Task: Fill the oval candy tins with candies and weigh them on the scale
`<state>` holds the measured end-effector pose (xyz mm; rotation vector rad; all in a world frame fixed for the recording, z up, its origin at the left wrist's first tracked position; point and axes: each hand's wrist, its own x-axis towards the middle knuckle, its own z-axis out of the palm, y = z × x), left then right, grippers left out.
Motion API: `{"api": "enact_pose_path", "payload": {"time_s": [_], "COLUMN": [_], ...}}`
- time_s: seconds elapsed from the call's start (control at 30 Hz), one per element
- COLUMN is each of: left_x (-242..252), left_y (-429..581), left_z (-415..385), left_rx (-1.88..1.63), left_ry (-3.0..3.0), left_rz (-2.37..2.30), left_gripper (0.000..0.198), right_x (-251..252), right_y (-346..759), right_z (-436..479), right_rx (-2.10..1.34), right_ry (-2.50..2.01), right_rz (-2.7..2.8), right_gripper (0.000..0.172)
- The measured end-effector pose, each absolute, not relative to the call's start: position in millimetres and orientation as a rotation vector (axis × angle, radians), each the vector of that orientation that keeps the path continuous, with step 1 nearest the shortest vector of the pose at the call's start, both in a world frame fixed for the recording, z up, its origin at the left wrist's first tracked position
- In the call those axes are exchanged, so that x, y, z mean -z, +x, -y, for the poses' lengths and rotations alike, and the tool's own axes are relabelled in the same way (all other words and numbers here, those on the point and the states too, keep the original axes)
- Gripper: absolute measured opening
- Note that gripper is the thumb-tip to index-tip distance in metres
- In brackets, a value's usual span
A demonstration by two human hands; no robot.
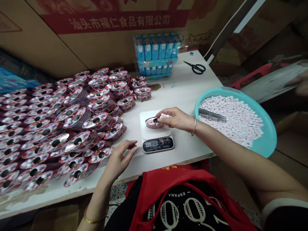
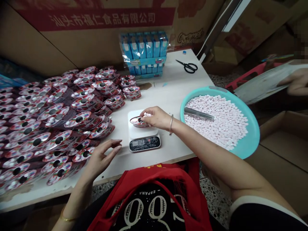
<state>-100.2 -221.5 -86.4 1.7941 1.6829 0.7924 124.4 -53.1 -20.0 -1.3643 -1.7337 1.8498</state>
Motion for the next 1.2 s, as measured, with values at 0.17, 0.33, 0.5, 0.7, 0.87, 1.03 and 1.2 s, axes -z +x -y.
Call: {"api": "enact_pose_path", "payload": {"time_s": [0.17, 0.33, 0.5, 0.7, 0.87, 1.03, 1.2], "left_x": [88, 88, 89, 90, 89, 83, 81], "left_y": [-99, -98, -97, -95, -94, -90, -86], "left_z": [220, 218, 217, 217, 215, 209, 207], "left_rx": [-0.784, -0.770, -0.761, -0.753, -0.739, -0.724, -0.732], "left_ry": [1.777, 1.774, 1.749, 1.741, 1.736, 1.751, 1.793], "left_rz": [-1.691, -1.680, -1.689, -1.697, -1.701, -1.673, -1.652], "left_gripper": [0.023, 0.023, 0.023, 0.022, 0.024, 0.027, 0.026], "right_x": [18, 16, 17, 20, 23, 28, 20], "right_y": [125, 128, 142, 163, 179, 178, 149], "right_z": [51, 52, 56, 67, 88, 96, 79], "right_rx": [-1.867, -1.886, -2.118, -2.126, -2.093, -2.118, -2.096], "right_ry": [-1.369, -1.315, -1.153, -1.079, -1.095, -1.163, -1.177], "right_rz": [1.705, 1.658, 1.320, 0.998, 0.877, 0.948, 1.105], "right_gripper": [0.007, 0.007, 0.013, 0.018, 0.022, 0.023, 0.018]}}
